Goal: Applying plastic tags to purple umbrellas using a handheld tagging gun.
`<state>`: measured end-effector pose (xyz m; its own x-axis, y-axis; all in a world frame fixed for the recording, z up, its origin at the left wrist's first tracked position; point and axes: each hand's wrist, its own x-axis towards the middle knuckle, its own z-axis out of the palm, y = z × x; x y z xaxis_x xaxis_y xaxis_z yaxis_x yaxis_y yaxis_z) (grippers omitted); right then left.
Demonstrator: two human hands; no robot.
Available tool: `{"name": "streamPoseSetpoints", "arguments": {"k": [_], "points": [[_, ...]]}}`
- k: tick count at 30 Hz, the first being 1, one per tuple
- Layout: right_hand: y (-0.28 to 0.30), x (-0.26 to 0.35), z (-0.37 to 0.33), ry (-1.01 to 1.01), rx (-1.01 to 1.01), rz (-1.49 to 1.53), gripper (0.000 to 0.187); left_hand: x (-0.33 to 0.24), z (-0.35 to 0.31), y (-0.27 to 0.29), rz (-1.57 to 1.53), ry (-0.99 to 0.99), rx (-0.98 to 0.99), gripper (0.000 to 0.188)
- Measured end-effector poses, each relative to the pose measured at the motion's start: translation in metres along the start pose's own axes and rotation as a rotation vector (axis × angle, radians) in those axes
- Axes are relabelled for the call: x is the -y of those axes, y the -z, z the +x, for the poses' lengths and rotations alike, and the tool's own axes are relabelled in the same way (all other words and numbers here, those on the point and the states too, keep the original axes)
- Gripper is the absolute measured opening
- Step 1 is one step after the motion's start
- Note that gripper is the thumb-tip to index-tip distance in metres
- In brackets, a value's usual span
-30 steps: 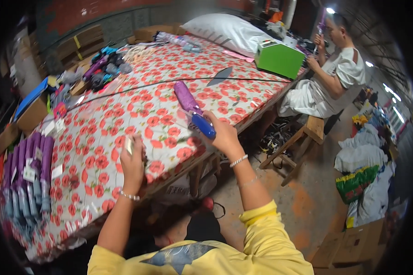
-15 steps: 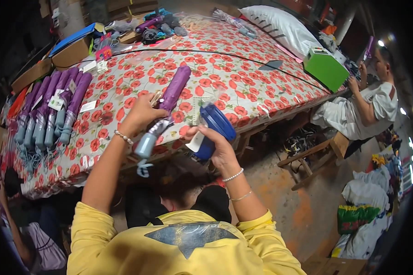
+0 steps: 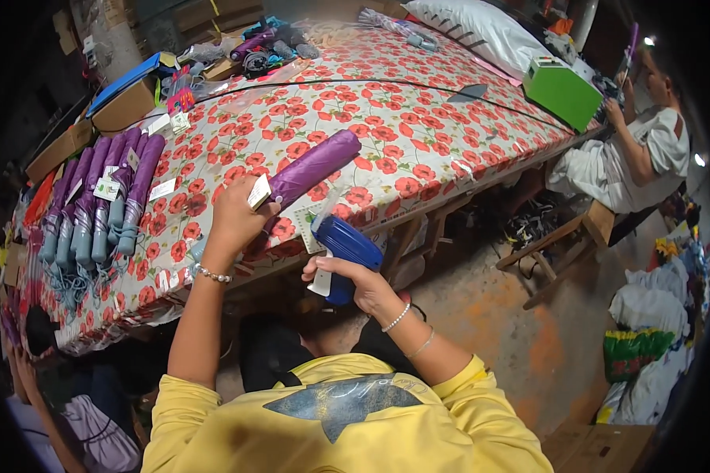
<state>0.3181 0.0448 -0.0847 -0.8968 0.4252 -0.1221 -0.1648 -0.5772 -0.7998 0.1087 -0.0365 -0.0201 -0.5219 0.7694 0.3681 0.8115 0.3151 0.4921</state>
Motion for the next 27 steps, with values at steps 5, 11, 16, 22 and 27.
{"name": "streamPoseSetpoints", "arguments": {"k": [5, 11, 16, 22, 27], "points": [[-0.010, -0.007, 0.011, -0.008, 0.056, 0.023, 0.020, 0.006, 0.004, 0.002, 0.031, -0.082, 0.013, 0.020], [-0.013, -0.011, 0.008, 0.038, 0.048, 0.006, 0.020, 0.002, -0.002, 0.009, -0.019, -0.107, 0.052, 0.017], [-0.017, -0.017, 0.004, 0.049, 0.031, -0.026, 0.020, 0.007, -0.013, 0.012, -0.162, -0.146, 0.109, 0.016], [-0.023, -0.029, 0.002, 0.058, -0.004, -0.052, 0.020, 0.001, -0.023, 0.010, -0.285, -0.249, 0.014, 0.012], [-0.024, -0.035, 0.002, 0.109, -0.014, -0.020, 0.022, 0.001, -0.026, 0.010, -0.298, -0.281, -0.009, 0.013]]}}
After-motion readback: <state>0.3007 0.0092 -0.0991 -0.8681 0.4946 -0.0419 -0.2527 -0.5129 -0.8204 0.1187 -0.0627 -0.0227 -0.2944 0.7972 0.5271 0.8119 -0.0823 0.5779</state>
